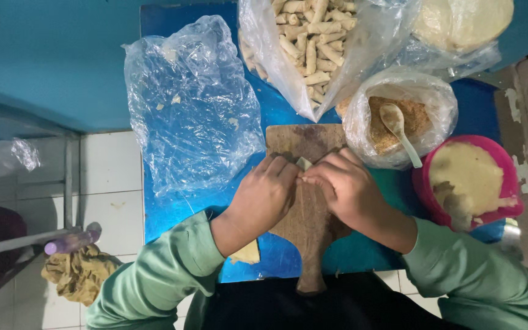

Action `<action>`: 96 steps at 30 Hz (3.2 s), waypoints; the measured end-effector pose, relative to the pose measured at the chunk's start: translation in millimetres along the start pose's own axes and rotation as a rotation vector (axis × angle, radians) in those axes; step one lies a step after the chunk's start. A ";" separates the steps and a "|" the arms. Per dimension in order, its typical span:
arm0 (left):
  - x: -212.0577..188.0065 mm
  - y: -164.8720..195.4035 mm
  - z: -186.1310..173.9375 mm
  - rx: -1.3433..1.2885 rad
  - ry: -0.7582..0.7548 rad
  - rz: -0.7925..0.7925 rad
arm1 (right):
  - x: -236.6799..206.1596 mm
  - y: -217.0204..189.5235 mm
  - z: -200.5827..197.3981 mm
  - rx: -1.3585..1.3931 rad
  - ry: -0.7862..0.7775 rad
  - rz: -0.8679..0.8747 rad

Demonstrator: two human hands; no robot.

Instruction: The person places a thin square wafer sheet on a wooden board, spoons a brown powdery filling onto it, and folds and rolls the sheet by hand into a cylindrical snack. Finished rolled snacks accumulate in a plastic bag on the table, and the person repeats the cycle with new sheets.

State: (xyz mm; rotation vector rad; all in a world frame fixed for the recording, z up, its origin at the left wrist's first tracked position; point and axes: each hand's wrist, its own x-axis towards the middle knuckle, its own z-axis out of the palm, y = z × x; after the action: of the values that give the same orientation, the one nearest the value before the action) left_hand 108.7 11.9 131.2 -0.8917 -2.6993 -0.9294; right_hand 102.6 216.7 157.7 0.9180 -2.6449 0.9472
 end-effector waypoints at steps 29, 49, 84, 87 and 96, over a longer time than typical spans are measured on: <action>0.8 -10.3 -0.2 -0.023 0.114 0.014 | 9.5 -2.5 5.3 -0.089 0.068 -0.053; -7.6 -5.2 2.9 -0.030 0.201 -0.004 | 1.5 -7.7 6.0 -0.289 0.041 -0.142; -82.5 42.9 -65.2 0.208 -0.274 -0.253 | -61.7 -16.7 -27.3 0.124 0.179 -0.244; -96.7 40.1 -68.3 0.133 -0.287 -0.340 | -56.0 -26.2 -22.3 0.122 0.155 -0.239; -75.8 24.1 -62.2 -0.529 -0.125 -0.536 | -50.0 -36.8 -9.3 0.066 0.157 -0.267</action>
State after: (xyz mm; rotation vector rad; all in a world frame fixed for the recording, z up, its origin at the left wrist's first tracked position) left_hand 181.3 -47.4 168.9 -0.2740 -2.9010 -1.8067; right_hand 164.3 224.8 165.6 1.1270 -2.3027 0.9993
